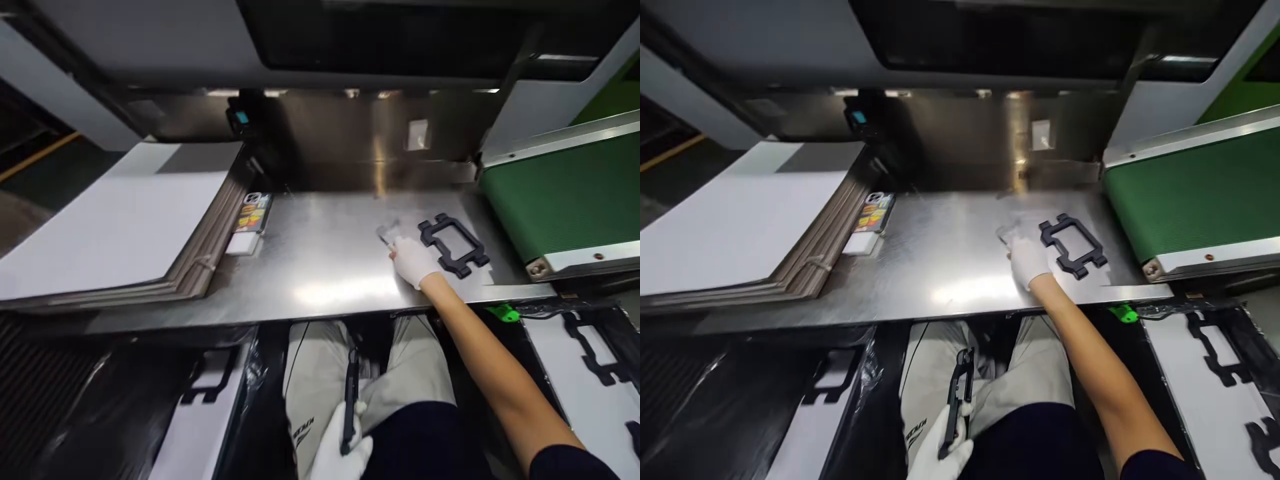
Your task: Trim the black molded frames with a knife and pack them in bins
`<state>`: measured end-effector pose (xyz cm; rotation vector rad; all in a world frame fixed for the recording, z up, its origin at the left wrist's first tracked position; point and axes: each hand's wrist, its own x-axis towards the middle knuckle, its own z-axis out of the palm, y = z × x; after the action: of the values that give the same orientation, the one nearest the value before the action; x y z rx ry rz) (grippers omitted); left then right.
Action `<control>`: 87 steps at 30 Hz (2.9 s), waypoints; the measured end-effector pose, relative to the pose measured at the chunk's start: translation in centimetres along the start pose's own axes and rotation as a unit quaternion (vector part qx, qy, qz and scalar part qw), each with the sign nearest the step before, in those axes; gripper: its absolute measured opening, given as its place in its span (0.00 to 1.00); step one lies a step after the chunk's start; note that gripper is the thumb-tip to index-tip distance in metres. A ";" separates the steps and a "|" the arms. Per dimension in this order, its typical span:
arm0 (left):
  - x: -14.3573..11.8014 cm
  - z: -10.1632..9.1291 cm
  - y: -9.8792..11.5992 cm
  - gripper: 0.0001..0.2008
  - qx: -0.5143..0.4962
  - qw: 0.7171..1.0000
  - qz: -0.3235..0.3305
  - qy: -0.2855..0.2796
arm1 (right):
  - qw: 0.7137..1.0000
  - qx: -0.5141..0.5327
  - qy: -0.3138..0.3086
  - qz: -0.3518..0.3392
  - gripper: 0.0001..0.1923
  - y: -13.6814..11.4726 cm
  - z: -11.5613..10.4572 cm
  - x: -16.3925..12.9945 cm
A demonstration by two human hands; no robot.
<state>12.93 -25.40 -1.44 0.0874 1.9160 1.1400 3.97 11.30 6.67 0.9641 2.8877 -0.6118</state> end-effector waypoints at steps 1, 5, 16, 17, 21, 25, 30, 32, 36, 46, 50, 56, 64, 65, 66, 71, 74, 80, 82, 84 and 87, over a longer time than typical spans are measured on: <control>-0.4 0.1 -0.1 0.21 -0.011 1.000 -0.010 0.003 | 1.000 -0.004 -0.018 -0.004 0.10 0.2 0.2 -0.9; -1.2 0.6 0.0 0.22 -0.024 0.999 -0.020 0.010 | 0.988 0.082 -0.114 -0.058 0.17 1.1 1.4 -9.3; 0.0 1.5 1.1 0.10 -0.030 0.995 0.064 -0.073 | 0.933 0.197 -0.300 -0.026 0.20 -1.8 12.3 -27.5; 0.1 1.5 1.2 0.08 -0.025 0.995 0.067 -0.073 | 0.934 0.196 -0.299 -0.015 0.20 -1.9 12.5 -27.5; 0.1 1.8 1.0 0.09 -0.016 0.997 0.057 -0.054 | 0.935 0.183 -0.303 0.019 0.18 -2.2 12.4 -27.4; 0.1 2.2 0.4 0.08 -0.029 0.998 0.041 -0.023 | 0.932 0.169 -0.317 0.044 0.18 -2.8 12.7 -27.6; -0.1 2.4 0.3 0.05 -0.042 0.998 0.039 -0.015 | 0.934 0.115 -0.335 0.053 0.17 -3.3 12.8 -27.7; -0.2 2.4 0.4 0.04 -0.036 0.999 0.034 -0.011 | 0.932 0.096 -0.345 0.059 0.16 -3.5 12.6 -27.6; -0.3 2.2 0.7 0.04 -0.030 0.999 0.018 -0.009 | 0.933 0.085 -0.344 0.057 0.16 -3.8 12.2 -27.5; -0.5 2.6 0.9 0.06 -0.039 0.999 0.010 0.020 | 0.941 0.076 -0.325 0.053 0.18 -3.8 13.0 -27.8; -0.5 2.5 0.7 0.06 -0.036 0.999 0.014 0.025 | 0.944 0.112 -0.309 0.018 0.18 -2.6 12.7 -28.0; 1.0 0.4 1.5 0.22 0.062 0.997 0.025 -0.034 | 0.959 0.253 -0.082 0.102 0.20 0.7 10.3 -25.0; 4.1 -5.7 2.5 0.15 0.095 0.989 0.087 -0.071 | 0.933 0.207 -0.291 -0.049 0.08 3.6 11.6 -18.2; 3.6 -5.9 2.1 0.14 0.106 0.989 0.097 0.028 | 0.936 0.211 -0.280 -0.027 0.09 3.8 12.1 -18.2; 2.9 -5.7 1.6 0.14 0.109 0.981 0.101 0.125 | 0.939 0.226 -0.259 -0.002 0.09 3.9 12.6 -18.4; -0.1 -2.1 0.4 0.24 -0.069 0.994 0.002 0.090 | 0.898 0.394 -0.158 0.114 0.13 0.7 14.0 -22.1; 0.7 -0.4 1.6 0.28 -0.206 0.978 -0.005 0.021 | 0.861 0.462 -0.185 0.106 0.16 -2.3 13.9 -24.8; 1.8 -0.3 2.4 0.18 -0.084 0.996 -0.022 0.002 | 0.891 0.441 -0.098 0.029 0.23 -1.2 11.7 -26.1; 1.2 0.0 1.5 0.16 0.080 0.997 -0.015 -0.018 | 0.904 0.404 -0.127 0.050 0.24 0.3 11.0 -26.0; 0.3 0.5 0.6 0.17 0.238 0.971 0.004 -0.031 | 0.910 0.337 -0.238 0.023 0.20 1.2 10.9 -26.4; -0.5 1.3 -0.5 0.18 0.370 0.928 0.032 -0.031 | 0.915 0.207 -0.344 -0.036 0.18 1.3 11.9 -27.6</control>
<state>14.34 -25.06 -1.74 0.5903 2.1973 0.3876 25.90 -7.95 -0.42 0.5025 2.2015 -1.2968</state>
